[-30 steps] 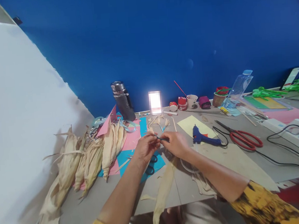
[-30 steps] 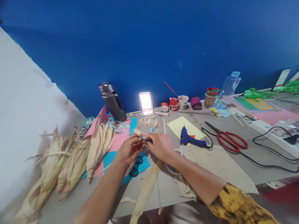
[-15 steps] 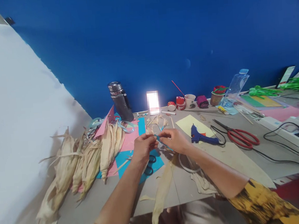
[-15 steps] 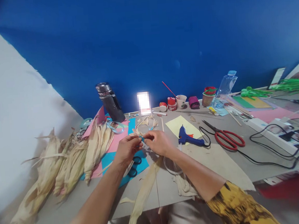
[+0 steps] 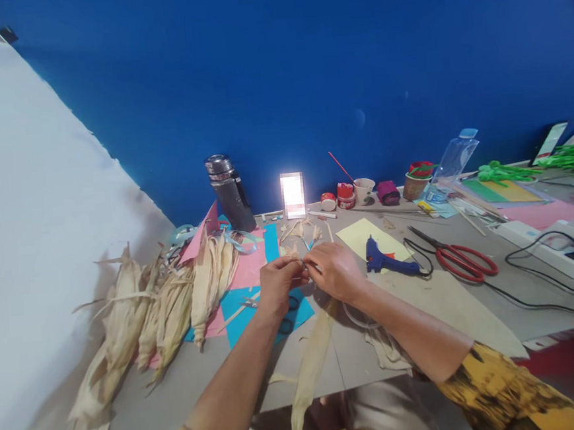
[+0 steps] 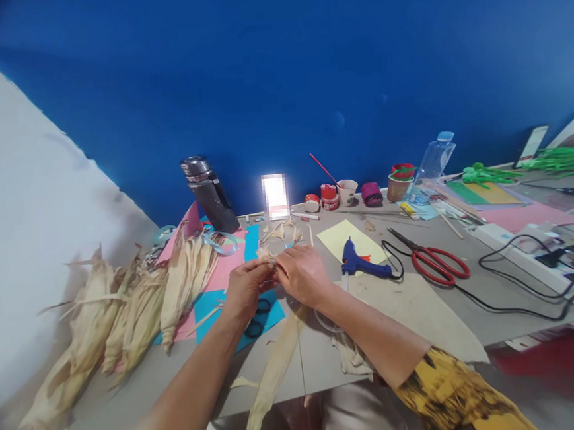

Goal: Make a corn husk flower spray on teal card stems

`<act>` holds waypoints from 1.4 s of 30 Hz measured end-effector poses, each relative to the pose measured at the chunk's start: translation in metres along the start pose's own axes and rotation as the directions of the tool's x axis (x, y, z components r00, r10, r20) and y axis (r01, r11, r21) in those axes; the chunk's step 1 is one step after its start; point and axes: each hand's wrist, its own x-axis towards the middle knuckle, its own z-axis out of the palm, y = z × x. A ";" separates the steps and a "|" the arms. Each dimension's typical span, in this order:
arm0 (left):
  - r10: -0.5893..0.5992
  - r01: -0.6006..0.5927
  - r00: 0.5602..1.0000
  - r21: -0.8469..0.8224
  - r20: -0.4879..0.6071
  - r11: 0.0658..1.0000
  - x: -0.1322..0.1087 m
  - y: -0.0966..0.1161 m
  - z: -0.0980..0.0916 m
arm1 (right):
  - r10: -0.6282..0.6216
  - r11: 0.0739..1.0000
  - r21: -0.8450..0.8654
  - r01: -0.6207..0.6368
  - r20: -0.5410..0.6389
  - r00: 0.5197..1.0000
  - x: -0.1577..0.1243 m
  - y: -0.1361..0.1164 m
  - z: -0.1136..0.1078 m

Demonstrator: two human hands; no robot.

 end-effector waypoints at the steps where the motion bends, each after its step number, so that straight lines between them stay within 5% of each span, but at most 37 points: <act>1: 0.016 -0.016 0.999 0.004 -0.031 1.000 0.000 -0.001 0.001 | -0.007 1.000 -0.008 0.007 0.007 1.000 0.000 -0.001 0.000; 5: 0.050 -0.052 0.996 -0.029 -0.080 0.998 0.003 -0.007 0.000 | -0.019 1.000 -0.002 0.019 0.024 1.000 -0.001 -0.005 -0.001; 14: -0.039 0.038 0.999 -0.073 -0.008 0.997 0.006 -0.004 -0.008 | 0.016 0.999 -0.031 -0.015 0.050 0.999 -0.004 -0.008 0.000; 19: -0.032 0.032 0.999 0.011 0.010 0.999 0.002 0.000 -0.007 | 0.118 0.979 0.163 -0.121 0.032 0.993 -0.002 -0.003 0.002; 21: -0.027 0.026 1.000 0.027 0.011 0.999 0.001 0.001 -0.006 | 0.203 0.913 0.348 -0.212 0.060 0.977 -0.001 -0.001 0.003; 25: 0.024 -0.023 1.000 0.048 -0.017 0.999 0.003 0.000 -0.005 | 0.296 0.640 0.659 -0.395 0.262 0.918 0.002 0.008 0.002; 30: 0.042 -0.041 0.999 0.045 -0.027 0.998 0.005 0.000 -0.006 | 0.289 0.439 0.767 -0.469 0.374 0.881 0.004 0.016 -0.008; 42: 0.143 -0.126 0.983 0.136 -0.116 0.983 0.006 -0.002 -0.004 | 0.151 0.851 0.477 -0.218 0.176 0.973 -0.001 0.000 -0.009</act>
